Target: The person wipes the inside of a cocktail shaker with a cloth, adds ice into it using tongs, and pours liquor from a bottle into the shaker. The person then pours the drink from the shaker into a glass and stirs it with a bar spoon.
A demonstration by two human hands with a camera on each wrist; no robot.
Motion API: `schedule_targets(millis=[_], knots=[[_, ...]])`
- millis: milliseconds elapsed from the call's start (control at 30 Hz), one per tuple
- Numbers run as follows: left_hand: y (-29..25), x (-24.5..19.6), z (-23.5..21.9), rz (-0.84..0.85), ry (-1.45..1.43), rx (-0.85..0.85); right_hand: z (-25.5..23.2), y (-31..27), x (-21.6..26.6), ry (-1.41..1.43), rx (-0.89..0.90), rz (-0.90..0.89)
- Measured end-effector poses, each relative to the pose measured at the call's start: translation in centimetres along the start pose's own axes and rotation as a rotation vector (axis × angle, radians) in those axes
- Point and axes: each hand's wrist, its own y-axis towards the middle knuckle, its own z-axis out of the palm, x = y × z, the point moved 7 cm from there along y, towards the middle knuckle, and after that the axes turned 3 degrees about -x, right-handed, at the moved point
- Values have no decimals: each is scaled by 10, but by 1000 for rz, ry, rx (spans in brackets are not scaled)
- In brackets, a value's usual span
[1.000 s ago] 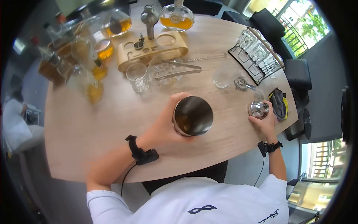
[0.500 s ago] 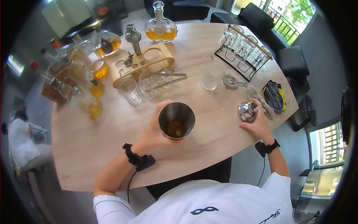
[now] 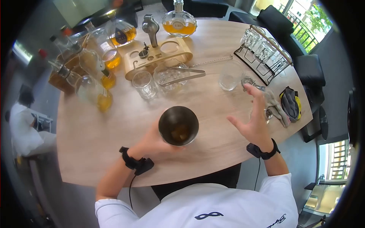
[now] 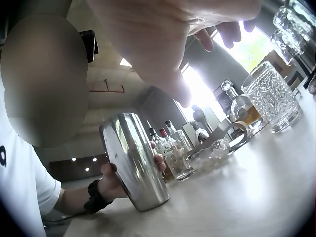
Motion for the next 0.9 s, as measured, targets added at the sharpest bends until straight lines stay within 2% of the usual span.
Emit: schedule_targets(millis=[67, 100, 167, 300, 400, 467, 533, 567, 600, 667, 700, 767, 900], knots=[[-3, 17, -14, -6, 23, 11, 23, 0, -9, 473, 202, 229], [-4, 22, -20, 0, 62, 31, 29, 6, -15, 468, 213, 233], [-4, 29, -30, 14, 54, 19, 38, 27, -47, 458, -48, 374], [0, 24, -40, 14, 71, 38, 60, 49, -71, 388, -84, 441], [-4, 11, -46, -24, 40, 3, 78, 55, -79, 524, -33, 493], [-9, 13, -56, -46, 45, -42, 93, 46, -91, 712, -62, 639], [-15, 30, -68, -100, -15, -145, 90, 36, -86, 691, -66, 647], [-18, 39, -72, -111, -15, -142, 84, 32, -82, 655, -85, 650], [-21, 45, -75, -53, -24, -107, 82, 27, -81, 653, -83, 658], [-22, 48, -73, 2, -41, -70, 76, 27, -71, 564, -53, 521], [-23, 47, -74, -18, -51, -122, 75, 26, -69, 562, -47, 526], [-27, 41, -78, -63, -63, -227, 78, 27, -51, 608, 60, 369], [-32, 17, -77, -134, 142, -244, 88, 17, -28, 737, 130, 313]])
